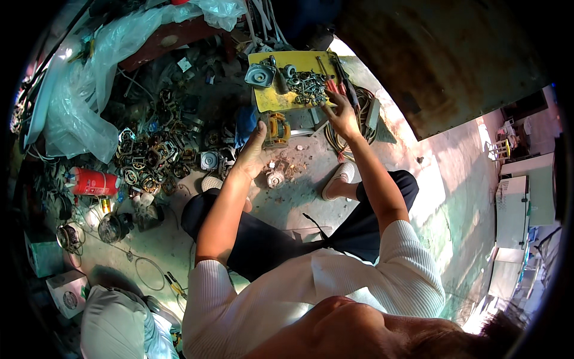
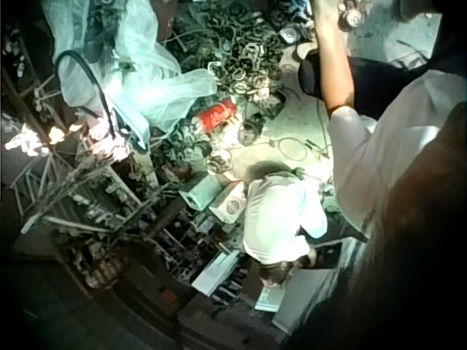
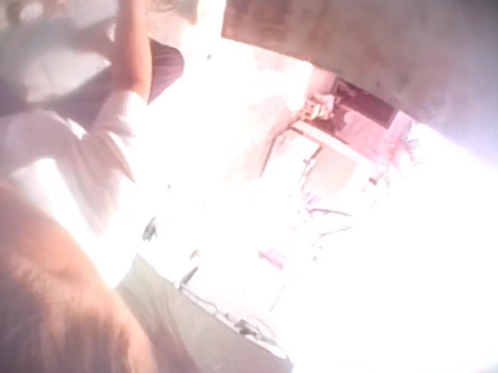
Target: The person uses a screwdriver to remove screws from a small electric motor assembly and then uses a thin metal tool to scrape and clean the internal components while holding the motor by hand.
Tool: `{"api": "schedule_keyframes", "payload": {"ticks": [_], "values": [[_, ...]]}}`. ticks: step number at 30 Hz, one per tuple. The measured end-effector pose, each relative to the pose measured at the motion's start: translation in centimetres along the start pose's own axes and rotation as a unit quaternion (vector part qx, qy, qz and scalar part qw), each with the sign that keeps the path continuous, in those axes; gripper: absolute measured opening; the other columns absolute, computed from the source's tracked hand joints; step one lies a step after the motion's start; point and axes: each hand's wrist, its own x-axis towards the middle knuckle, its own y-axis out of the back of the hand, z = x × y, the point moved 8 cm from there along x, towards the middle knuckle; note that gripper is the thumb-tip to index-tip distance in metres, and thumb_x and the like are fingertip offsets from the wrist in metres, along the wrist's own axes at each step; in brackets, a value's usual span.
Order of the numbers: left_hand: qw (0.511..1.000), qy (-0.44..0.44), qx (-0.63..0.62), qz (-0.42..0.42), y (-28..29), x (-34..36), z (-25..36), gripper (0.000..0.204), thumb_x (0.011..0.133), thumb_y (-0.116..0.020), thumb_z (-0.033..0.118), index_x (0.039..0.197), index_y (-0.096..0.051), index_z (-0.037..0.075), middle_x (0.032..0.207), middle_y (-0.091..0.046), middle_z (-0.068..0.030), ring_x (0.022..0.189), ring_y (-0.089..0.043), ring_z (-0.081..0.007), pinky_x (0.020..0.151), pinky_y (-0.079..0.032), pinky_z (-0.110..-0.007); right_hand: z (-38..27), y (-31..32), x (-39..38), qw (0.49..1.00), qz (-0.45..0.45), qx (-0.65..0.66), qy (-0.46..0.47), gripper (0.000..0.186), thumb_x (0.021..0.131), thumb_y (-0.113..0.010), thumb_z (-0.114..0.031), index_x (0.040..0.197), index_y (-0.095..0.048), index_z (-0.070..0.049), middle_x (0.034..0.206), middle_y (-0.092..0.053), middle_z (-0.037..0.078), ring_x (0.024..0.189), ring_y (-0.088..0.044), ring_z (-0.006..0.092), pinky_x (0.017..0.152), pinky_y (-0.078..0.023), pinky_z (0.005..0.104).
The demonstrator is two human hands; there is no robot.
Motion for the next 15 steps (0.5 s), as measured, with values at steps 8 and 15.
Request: {"api": "schedule_keyframes", "payload": {"ticks": [8, 15], "values": [[0.997, 0.073, 0.018, -0.033, -1.0, -0.5, -2.1, 0.094, 0.070, -0.059, 0.080, 0.134, -0.045, 0.011, 0.113, -0.062, -0.0062, 0.102, -0.063, -0.0189, 0.085, -0.052, -0.034, -13.0, -4.6, -6.9, 0.965, -0.225, -0.004, 0.134, 0.105, 0.066, -0.088, -0.034, 0.149, -0.029, -0.004, 0.142, -0.045, 0.019, 0.129, -0.046, 0.0308, 0.108, -0.038, 0.0401], [0.988, 0.139, 0.039, -0.057, -1.7, -2.3, -1.6, 0.091, 0.076, -0.058, 0.076, 0.135, -0.047, 0.008, 0.117, -0.061, -0.0068, 0.104, -0.062, -0.0171, 0.091, -0.050, -0.034, -10.8, -4.6, -7.7, 0.971, -0.225, 0.084, 0.014, 0.090, 0.064, -0.088, -0.036, 0.134, -0.047, 0.004, 0.120, -0.061, 0.017, 0.110, -0.061, 0.0255, 0.095, -0.047, 0.0351]]}}
